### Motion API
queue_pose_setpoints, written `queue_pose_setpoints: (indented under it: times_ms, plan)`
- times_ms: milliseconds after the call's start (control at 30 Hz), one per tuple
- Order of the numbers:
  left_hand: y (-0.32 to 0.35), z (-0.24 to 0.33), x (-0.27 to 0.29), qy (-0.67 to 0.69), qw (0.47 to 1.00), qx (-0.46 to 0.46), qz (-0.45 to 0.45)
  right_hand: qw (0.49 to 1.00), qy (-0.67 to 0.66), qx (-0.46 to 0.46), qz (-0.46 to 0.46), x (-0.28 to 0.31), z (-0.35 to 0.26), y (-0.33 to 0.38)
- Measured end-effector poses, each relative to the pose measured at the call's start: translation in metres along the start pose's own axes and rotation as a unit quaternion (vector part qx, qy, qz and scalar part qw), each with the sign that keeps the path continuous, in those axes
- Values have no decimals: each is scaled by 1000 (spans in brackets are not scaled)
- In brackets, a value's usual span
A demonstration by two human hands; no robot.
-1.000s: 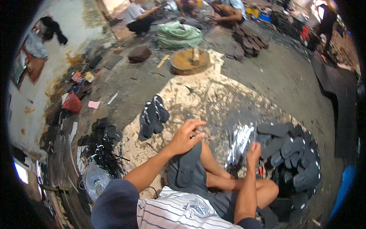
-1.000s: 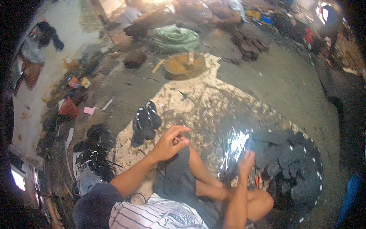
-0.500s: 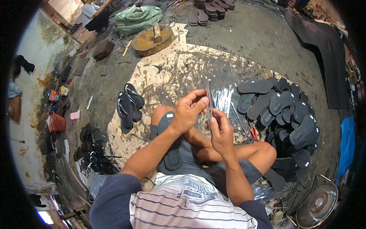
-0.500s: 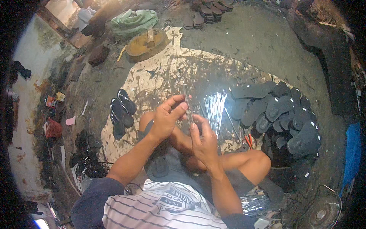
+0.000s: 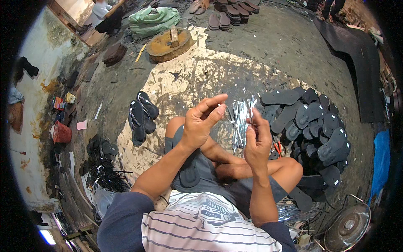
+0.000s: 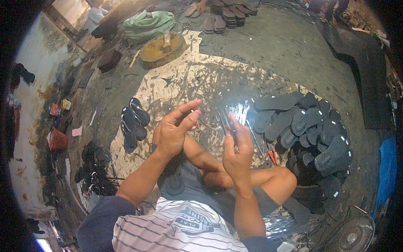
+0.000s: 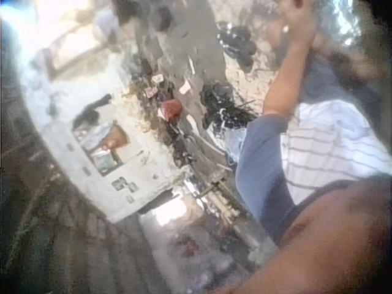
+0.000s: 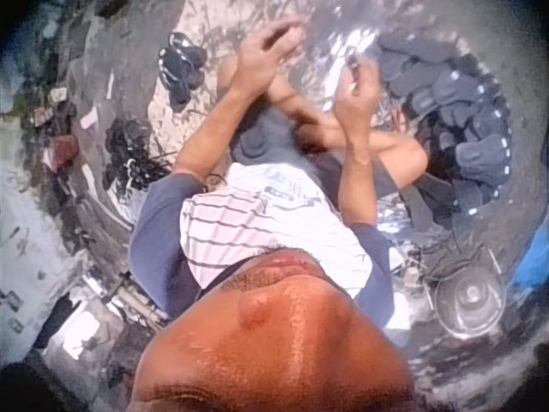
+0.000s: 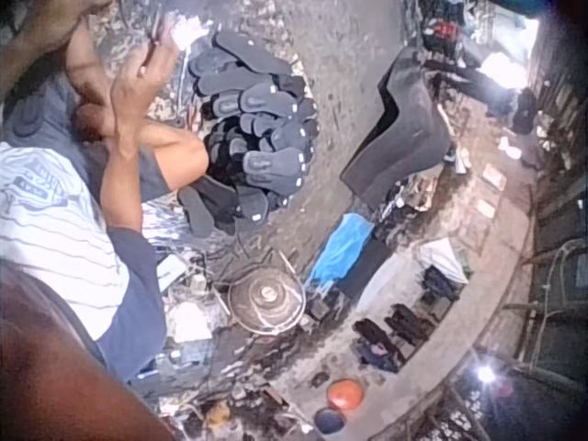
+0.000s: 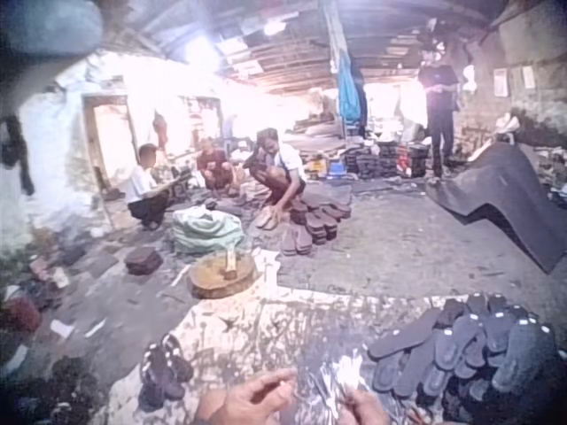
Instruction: The person sits on the floor and repeatedly inserts metal pins into black flip-flop soles, then presses the straps into place. Finished flip-flops are set aside in a growing pile while other workers are visible in the background.
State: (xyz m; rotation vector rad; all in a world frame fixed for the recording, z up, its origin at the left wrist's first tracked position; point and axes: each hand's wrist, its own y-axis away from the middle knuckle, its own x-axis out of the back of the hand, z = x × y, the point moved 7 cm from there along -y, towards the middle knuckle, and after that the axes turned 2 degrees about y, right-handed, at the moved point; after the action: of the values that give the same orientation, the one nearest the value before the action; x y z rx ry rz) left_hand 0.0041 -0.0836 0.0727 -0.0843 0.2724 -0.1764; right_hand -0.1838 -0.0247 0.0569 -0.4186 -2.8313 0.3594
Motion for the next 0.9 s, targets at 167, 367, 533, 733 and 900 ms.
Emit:
queue_pose_setpoints:
  times_ms: [167,367,533,733,900]
  plan:
    - [1,8,-3,28,999,-15,-15,994,14,93,-47,5,-32,5]
    - [2,13,-8,72,997,-15,-33,994,53,87,-49,2,-36,9]
    - [1,11,-8,81,996,-15,-13,994,39,98,-43,-1,-41,10]
    - [3,7,-5,70,997,-10,1,989,55,120,-60,-8,-41,11]
    - [6,0,-4,38,999,-13,2,996,-70,38,-42,-22,-33,10]
